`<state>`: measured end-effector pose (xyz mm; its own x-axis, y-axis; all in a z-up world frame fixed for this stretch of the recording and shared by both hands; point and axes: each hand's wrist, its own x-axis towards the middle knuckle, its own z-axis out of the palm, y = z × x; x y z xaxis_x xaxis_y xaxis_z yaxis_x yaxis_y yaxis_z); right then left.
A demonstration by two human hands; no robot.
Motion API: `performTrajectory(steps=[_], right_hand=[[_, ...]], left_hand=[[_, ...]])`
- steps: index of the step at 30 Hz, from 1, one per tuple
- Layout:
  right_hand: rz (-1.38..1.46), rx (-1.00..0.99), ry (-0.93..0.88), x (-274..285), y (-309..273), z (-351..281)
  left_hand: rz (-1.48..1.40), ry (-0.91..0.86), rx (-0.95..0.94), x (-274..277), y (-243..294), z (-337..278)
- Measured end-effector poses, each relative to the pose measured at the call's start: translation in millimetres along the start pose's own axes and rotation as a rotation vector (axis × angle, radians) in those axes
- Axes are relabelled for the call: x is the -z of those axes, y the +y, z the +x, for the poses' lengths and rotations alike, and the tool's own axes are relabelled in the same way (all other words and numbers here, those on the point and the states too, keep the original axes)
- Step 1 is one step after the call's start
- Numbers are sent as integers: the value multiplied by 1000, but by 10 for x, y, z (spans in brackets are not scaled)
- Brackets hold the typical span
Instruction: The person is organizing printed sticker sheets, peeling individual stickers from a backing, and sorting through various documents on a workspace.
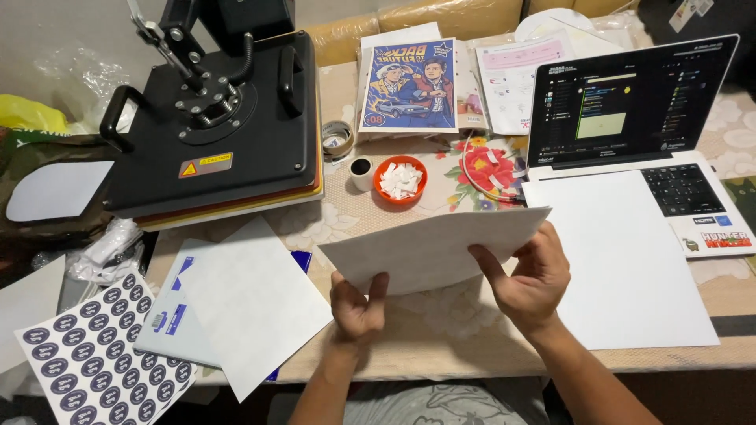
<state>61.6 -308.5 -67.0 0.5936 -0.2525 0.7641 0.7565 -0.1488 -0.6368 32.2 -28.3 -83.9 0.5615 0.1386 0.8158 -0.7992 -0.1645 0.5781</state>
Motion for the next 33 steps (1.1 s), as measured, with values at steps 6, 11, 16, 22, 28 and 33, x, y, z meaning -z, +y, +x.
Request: performTrajectory(steps=[6,11,16,22,28,33], right_hand=[[2,24,29,28,286,-300],[-171,-19,-56,-29,126,-254],[-311,-72,-195,4,-92,-214],[-309,-266,-350,135,-130,-153],[-197,-363,-397,347,-325,-63],[-297,-370,-461,516,-388,-39]], left_hand=[[192,119,-59,-106,-107,-210],[236,53,38,-144,96,-123],[257,0,176,-112,45,-194],[235,-110,354,106,-510,-675],[120,-124,477,12,208,-108],[-39,-163,644,-36,446,-69]])
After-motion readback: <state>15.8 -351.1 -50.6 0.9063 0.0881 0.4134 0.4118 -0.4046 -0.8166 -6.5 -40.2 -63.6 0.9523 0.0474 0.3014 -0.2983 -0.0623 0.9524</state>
